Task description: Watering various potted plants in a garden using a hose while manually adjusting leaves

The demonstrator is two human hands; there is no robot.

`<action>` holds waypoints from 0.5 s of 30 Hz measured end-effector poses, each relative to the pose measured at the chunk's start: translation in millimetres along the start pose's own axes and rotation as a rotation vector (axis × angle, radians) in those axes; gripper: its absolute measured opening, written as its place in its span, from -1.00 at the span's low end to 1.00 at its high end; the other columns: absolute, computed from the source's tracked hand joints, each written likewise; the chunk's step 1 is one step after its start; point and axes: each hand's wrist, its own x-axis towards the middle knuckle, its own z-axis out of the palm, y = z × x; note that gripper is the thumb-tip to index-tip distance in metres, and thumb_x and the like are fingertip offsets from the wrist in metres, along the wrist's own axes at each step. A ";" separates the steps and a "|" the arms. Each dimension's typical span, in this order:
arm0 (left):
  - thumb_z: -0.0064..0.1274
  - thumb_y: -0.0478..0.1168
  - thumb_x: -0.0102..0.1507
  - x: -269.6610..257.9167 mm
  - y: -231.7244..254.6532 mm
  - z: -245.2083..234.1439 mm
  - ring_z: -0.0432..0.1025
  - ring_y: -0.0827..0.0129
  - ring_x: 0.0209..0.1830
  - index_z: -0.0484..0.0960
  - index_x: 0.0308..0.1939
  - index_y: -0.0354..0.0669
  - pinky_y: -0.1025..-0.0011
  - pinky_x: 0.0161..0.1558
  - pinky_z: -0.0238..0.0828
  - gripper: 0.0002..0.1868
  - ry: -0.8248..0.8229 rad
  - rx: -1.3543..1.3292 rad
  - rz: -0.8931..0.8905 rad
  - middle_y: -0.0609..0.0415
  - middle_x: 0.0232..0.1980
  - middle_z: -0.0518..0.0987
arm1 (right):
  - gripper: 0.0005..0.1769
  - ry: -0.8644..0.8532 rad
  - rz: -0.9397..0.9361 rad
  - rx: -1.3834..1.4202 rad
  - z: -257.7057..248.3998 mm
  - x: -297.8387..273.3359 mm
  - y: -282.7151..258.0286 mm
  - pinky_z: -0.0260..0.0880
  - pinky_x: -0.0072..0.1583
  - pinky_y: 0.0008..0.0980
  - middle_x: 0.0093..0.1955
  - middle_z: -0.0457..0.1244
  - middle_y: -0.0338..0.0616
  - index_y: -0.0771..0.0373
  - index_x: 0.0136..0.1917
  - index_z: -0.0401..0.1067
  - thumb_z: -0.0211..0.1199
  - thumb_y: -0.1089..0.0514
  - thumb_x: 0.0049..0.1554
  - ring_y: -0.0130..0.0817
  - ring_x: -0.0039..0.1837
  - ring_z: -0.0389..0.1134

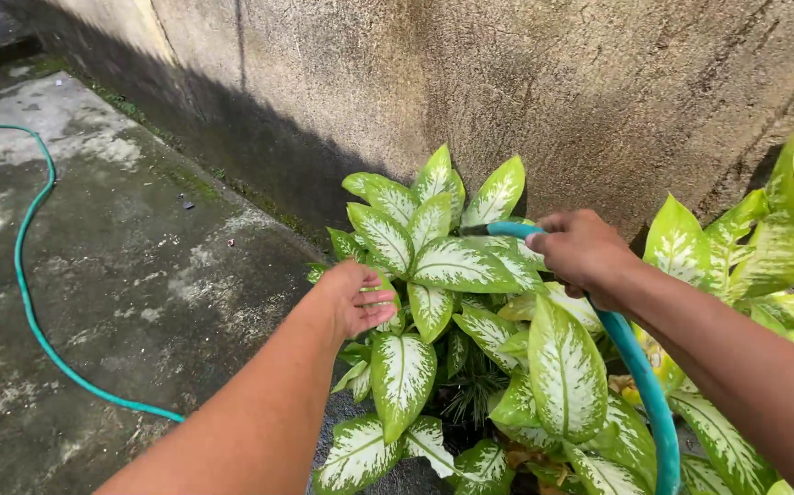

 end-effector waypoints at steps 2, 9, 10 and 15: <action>-0.16 -0.11 0.37 9.6 -7.3 -16.0 0.53 -0.05 0.13 0.44 0.05 -0.09 0.11 0.08 0.63 -0.76 0.017 -0.001 -0.026 -0.14 0.08 0.65 | -0.59 -0.035 0.065 0.093 9.0 -2.2 8.5 -0.05 -0.45 -0.42 -0.44 0.08 0.04 0.38 0.24 0.46 0.16 0.21 0.13 -0.32 -0.49 0.03; -0.17 -0.14 0.38 16.3 0.3 -52.7 0.50 -0.05 0.21 0.43 0.12 -0.16 0.09 0.14 0.58 -0.71 0.034 -0.004 -0.077 -0.20 0.18 0.61 | -0.59 0.011 0.182 0.142 58.9 4.2 6.0 -0.02 -0.45 -0.38 -0.45 0.10 0.00 0.38 0.26 0.45 0.18 0.17 0.17 -0.35 -0.49 0.03; -0.17 -0.14 0.38 20.6 6.2 -54.0 0.49 -0.04 0.22 0.43 0.12 -0.16 0.09 0.15 0.57 -0.72 0.012 0.009 -0.081 -0.19 0.20 0.60 | -0.54 0.016 0.186 0.155 62.1 -1.4 -2.9 -0.05 -0.43 -0.42 -0.44 0.08 -0.03 0.41 0.31 0.41 0.15 0.18 0.18 -0.38 -0.48 0.00; -0.15 -0.22 0.35 64.2 39.4 -65.1 0.55 -0.08 0.09 0.50 0.04 -0.20 0.05 0.08 0.64 -0.76 -0.057 0.023 -0.079 -0.23 0.03 0.65 | -0.53 0.098 0.216 0.139 94.2 21.2 -28.9 0.02 -0.45 -0.40 -0.45 0.11 0.00 0.38 0.33 0.42 0.16 0.21 0.16 -0.36 -0.48 0.08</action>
